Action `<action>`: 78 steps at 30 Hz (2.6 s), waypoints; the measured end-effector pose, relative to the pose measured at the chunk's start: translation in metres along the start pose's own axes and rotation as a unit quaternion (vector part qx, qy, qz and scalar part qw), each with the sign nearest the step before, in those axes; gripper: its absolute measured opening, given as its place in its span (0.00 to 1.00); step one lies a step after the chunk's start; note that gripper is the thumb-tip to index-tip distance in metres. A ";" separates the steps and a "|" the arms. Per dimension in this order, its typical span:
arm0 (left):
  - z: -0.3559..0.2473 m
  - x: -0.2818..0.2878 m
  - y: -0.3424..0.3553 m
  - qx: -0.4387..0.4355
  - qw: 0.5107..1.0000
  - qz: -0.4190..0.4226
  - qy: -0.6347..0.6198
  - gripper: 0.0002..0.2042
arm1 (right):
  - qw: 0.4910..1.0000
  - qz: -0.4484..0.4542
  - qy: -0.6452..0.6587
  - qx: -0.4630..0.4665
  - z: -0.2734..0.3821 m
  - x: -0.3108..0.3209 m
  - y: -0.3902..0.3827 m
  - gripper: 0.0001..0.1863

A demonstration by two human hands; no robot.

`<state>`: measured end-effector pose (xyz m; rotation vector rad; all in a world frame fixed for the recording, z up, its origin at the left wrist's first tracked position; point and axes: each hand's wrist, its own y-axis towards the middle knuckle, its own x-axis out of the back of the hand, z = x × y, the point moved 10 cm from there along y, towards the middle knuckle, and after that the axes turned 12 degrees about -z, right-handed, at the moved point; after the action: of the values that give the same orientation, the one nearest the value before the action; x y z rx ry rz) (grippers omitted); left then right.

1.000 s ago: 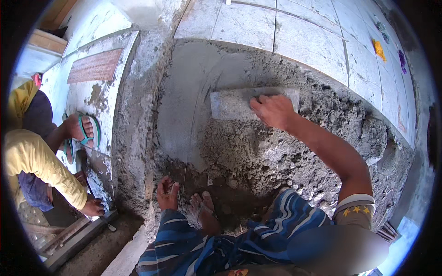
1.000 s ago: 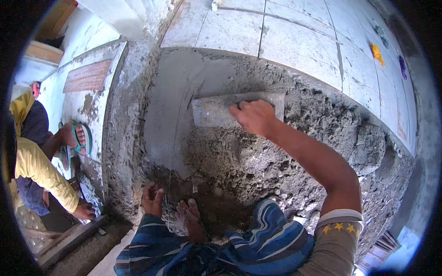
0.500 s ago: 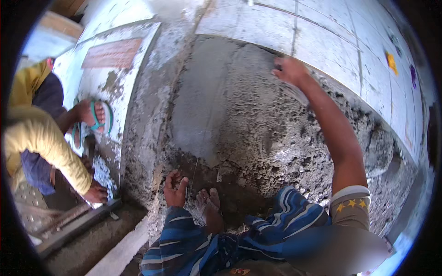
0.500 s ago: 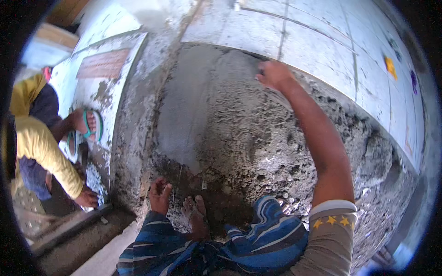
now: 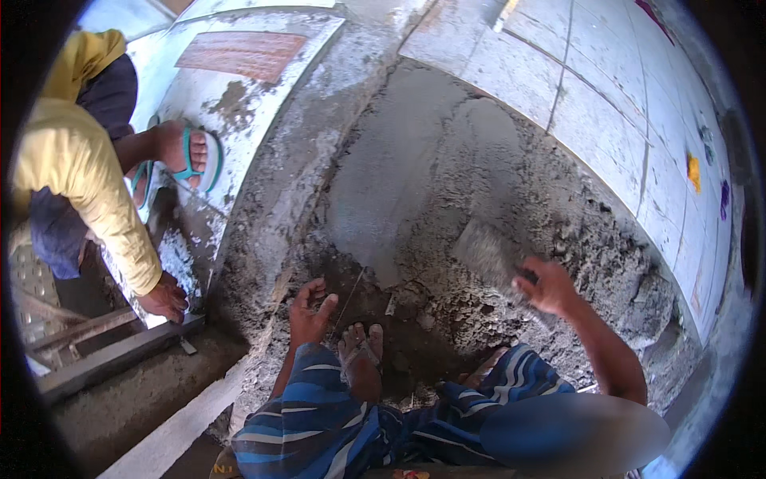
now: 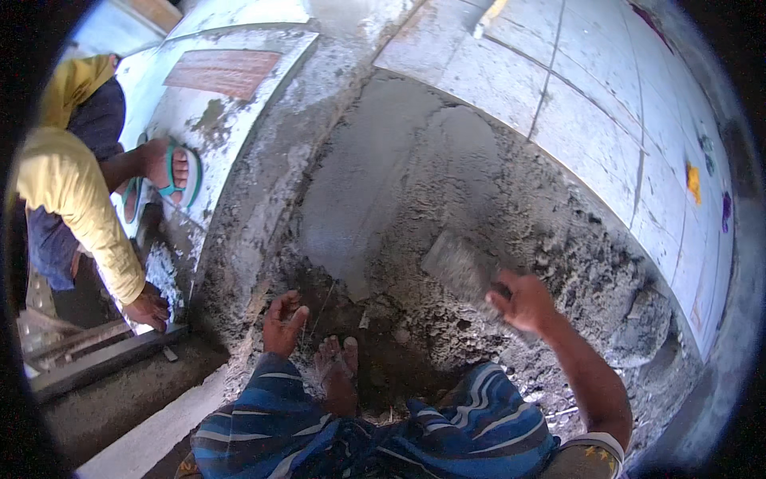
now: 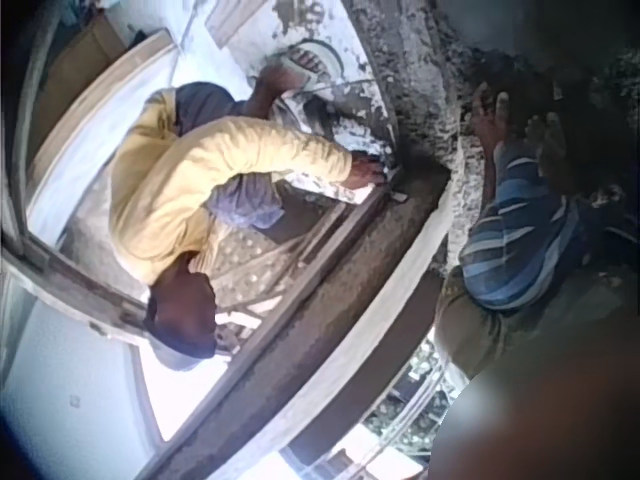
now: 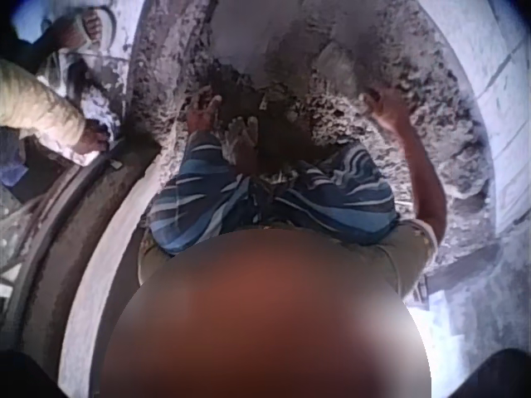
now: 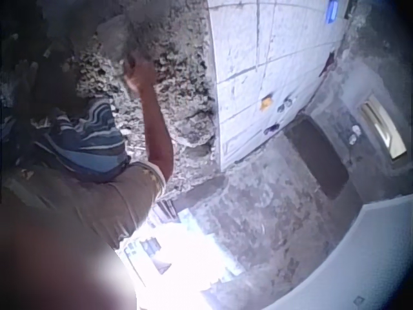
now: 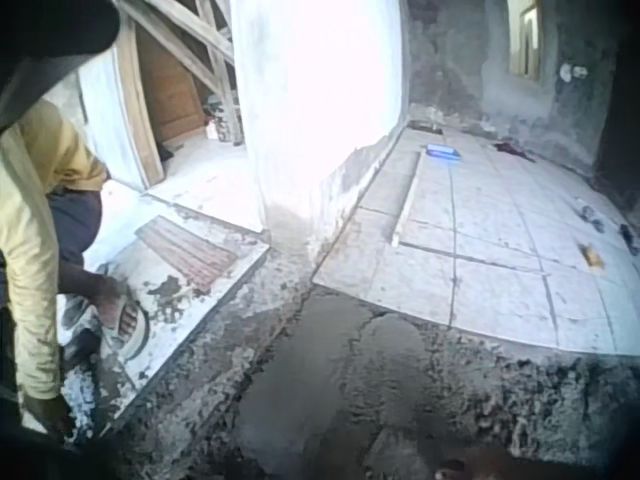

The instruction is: Apply cement and level it to lay a ceramic floor tile in a building under renovation.

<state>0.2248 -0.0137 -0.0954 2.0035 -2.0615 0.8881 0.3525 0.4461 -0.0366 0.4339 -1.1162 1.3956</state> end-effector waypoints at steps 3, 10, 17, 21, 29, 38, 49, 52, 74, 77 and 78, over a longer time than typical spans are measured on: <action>0.012 -0.011 0.007 -0.013 0.999 0.026 -0.021 0.21 | 0.977 -0.170 -0.072 0.103 0.019 0.014 -0.039 0.16; 0.017 -0.024 0.012 0.006 0.999 0.022 -0.044 0.22 | 0.923 -0.244 -0.230 0.189 -0.001 0.029 0.024 0.11; 0.000 -0.036 0.016 -0.003 0.998 0.025 -0.055 0.23 | 0.953 -0.157 -0.245 0.081 -0.032 0.047 0.095 0.12; -0.001 -0.033 0.012 -0.011 0.998 0.038 -0.045 0.24 | 0.949 -0.177 -0.259 0.038 -0.041 0.072 0.124 0.13; 0.014 -0.006 -0.001 0.002 0.998 0.019 -0.057 0.23 | 0.974 -0.181 -0.133 -0.014 -0.105 0.105 0.176 0.21; -0.007 -0.014 0.006 -0.007 0.999 0.024 -0.042 0.21 | 0.998 -0.035 0.054 0.012 -0.031 0.044 0.111 0.15; -0.032 -0.033 0.013 -0.048 0.994 0.022 -0.098 0.22 | 0.989 -0.064 -0.027 0.133 0.071 -0.069 -0.016 0.22; -0.034 -0.033 0.001 -0.055 0.997 0.049 -0.027 0.22 | 0.968 -0.136 -0.095 0.187 0.097 -0.063 -0.034 0.17; 0.022 -0.001 -0.008 0.006 1.000 0.016 0.006 0.21 | 0.984 -0.167 0.020 0.052 0.006 0.062 0.232 0.20; 0.005 -0.008 -0.003 0.009 0.999 0.026 0.025 0.22 | 0.988 -0.117 0.027 0.102 0.058 0.010 0.195 0.17; 0.003 -0.007 -0.001 0.012 1.000 0.017 0.009 0.22 | 0.991 -0.094 0.032 0.095 0.079 -0.008 0.174 0.17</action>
<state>0.2270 -0.0088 -0.1011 1.9704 -2.0919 0.9387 0.1667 0.4122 -0.0685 0.6114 -0.8709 1.3427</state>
